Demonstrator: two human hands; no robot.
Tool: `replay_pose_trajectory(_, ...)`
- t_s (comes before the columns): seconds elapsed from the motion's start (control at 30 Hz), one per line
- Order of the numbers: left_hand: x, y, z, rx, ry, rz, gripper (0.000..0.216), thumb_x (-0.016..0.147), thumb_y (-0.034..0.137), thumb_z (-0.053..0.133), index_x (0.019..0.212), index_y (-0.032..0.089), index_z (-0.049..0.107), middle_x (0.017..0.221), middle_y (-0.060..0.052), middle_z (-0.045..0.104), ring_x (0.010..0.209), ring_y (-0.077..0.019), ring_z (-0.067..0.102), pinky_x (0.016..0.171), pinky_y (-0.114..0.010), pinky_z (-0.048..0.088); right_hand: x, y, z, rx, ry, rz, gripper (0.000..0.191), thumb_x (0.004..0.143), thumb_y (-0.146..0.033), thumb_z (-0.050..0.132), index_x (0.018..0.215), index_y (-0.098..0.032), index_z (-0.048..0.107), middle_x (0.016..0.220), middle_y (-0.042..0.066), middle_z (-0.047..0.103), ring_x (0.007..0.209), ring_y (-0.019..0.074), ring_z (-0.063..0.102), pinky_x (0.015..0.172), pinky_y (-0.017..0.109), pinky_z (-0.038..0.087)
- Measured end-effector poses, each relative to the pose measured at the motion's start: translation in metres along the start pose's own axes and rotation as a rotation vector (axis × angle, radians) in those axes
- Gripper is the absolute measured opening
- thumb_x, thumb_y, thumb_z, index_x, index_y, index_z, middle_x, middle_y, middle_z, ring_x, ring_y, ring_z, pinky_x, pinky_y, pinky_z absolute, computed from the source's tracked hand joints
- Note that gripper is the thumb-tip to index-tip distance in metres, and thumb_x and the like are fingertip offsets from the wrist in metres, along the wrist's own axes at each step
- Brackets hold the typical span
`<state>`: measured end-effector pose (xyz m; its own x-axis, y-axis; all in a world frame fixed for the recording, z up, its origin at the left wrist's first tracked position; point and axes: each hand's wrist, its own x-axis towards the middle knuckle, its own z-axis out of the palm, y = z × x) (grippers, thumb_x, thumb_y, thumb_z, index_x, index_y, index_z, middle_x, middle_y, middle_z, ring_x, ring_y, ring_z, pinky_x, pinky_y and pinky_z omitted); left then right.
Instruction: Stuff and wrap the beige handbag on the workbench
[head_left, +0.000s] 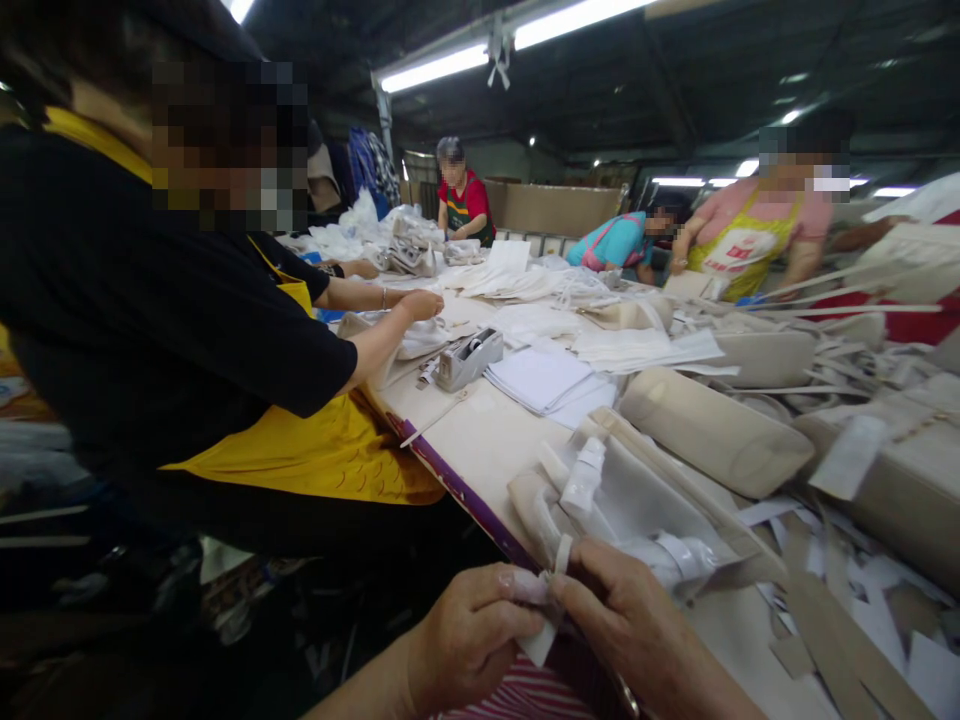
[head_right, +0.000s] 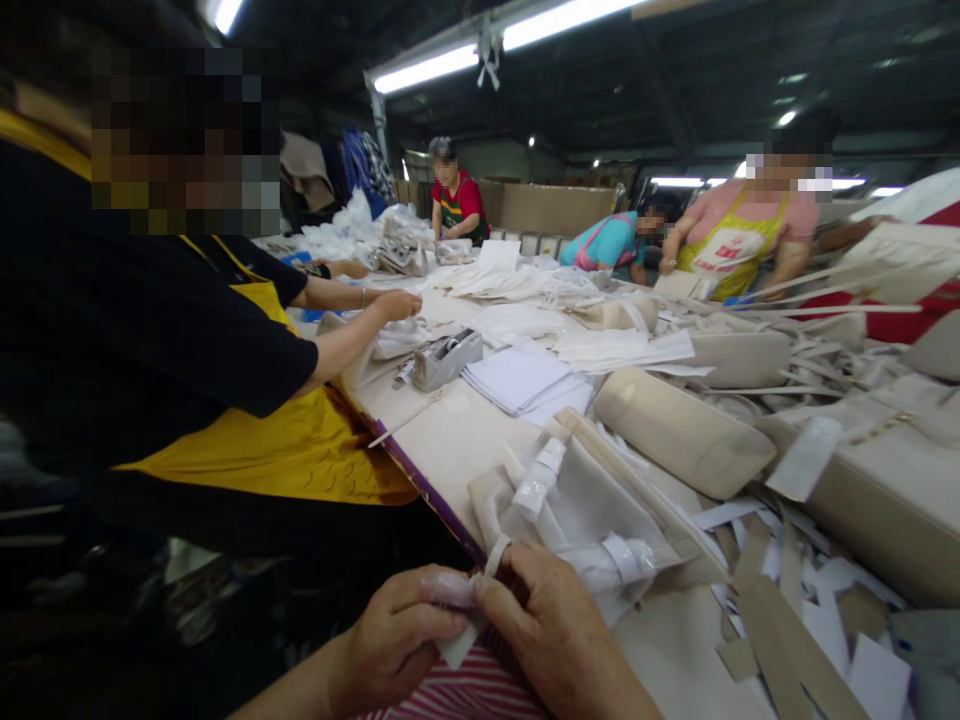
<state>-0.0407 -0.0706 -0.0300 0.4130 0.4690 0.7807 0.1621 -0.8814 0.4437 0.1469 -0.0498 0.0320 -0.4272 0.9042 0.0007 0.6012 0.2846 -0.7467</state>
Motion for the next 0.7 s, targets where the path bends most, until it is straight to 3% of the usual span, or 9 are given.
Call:
replay_pose_trajectory(0.13,0.003,0.002,0.0,0.008,-0.016,0.015,0.026,0.08,0.002,0.046,0.102,0.015,0.052,0.102,-0.012,0.062,0.1,-0.0172,0.06,0.087,-0.028,0.052,0.003,0.003,0.007,0.119,0.078,0.073,0.031,0.087,-0.037,0.046,0.061,-0.02,0.047,0.059,-0.004,0.049,0.06,0.0117,0.046,0.056,0.024,0.032)
replay_pose_trajectory(0.23,0.008,0.005,-0.002,-0.002,-0.064,0.059,0.019,0.083,0.005,0.045,0.098,0.015,0.052,0.098,-0.011,0.064,0.097,-0.0175,0.06,0.087,-0.03,0.052,0.007,0.005,0.009,0.198,0.062,0.149,0.032,0.086,-0.04,0.046,0.061,-0.02,0.047,0.057,-0.004,0.05,0.058,0.0121,0.046,0.055,0.024,0.034)
replay_pose_trajectory(0.33,0.008,0.007,-0.007,-0.005,-0.092,0.087,0.016,0.084,0.006,0.044,0.096,0.014,0.053,0.096,-0.011,0.065,0.097,-0.0178,0.06,0.089,-0.03,0.051,0.01,0.005,0.007,0.13,0.067,0.141,0.031,0.086,-0.04,0.045,0.063,-0.02,0.05,0.059,-0.004,0.053,0.06,0.0129,0.048,0.058,0.025,0.035)
replay_pose_trajectory(0.47,-0.011,-0.005,-0.011,0.046,-0.052,0.024,0.026,0.08,0.0,0.047,0.101,0.014,0.052,0.102,-0.01,0.063,0.1,-0.0169,0.058,0.091,-0.032,0.05,0.009,0.005,0.008,0.018,0.198,0.179,0.035,0.087,-0.044,0.043,0.063,-0.02,0.049,0.058,-0.003,0.052,0.06,0.014,0.05,0.058,0.025,0.035)
replay_pose_trajectory(0.6,-0.039,-0.029,0.002,0.138,-0.107,-0.102,0.022,0.081,0.002,0.043,0.093,0.015,0.055,0.095,-0.007,0.063,0.098,-0.0168,0.056,0.087,-0.031,0.05,-0.002,0.015,0.008,-0.097,0.21,0.047,0.033,0.091,-0.042,0.039,0.069,-0.022,0.055,0.068,-0.001,0.059,0.067,0.0147,0.054,0.063,0.026,0.039)
replay_pose_trajectory(0.7,-0.051,-0.041,0.017,0.163,-0.183,-0.268,0.024,0.079,0.002,0.042,0.09,0.017,0.057,0.096,-0.006,0.062,0.092,-0.0154,0.057,0.081,-0.027,0.05,-0.017,0.032,-0.001,-0.315,0.369,-0.165,0.022,0.091,-0.034,0.042,0.086,-0.024,0.06,0.086,0.001,0.064,0.083,0.0171,0.057,0.075,0.028,0.041)
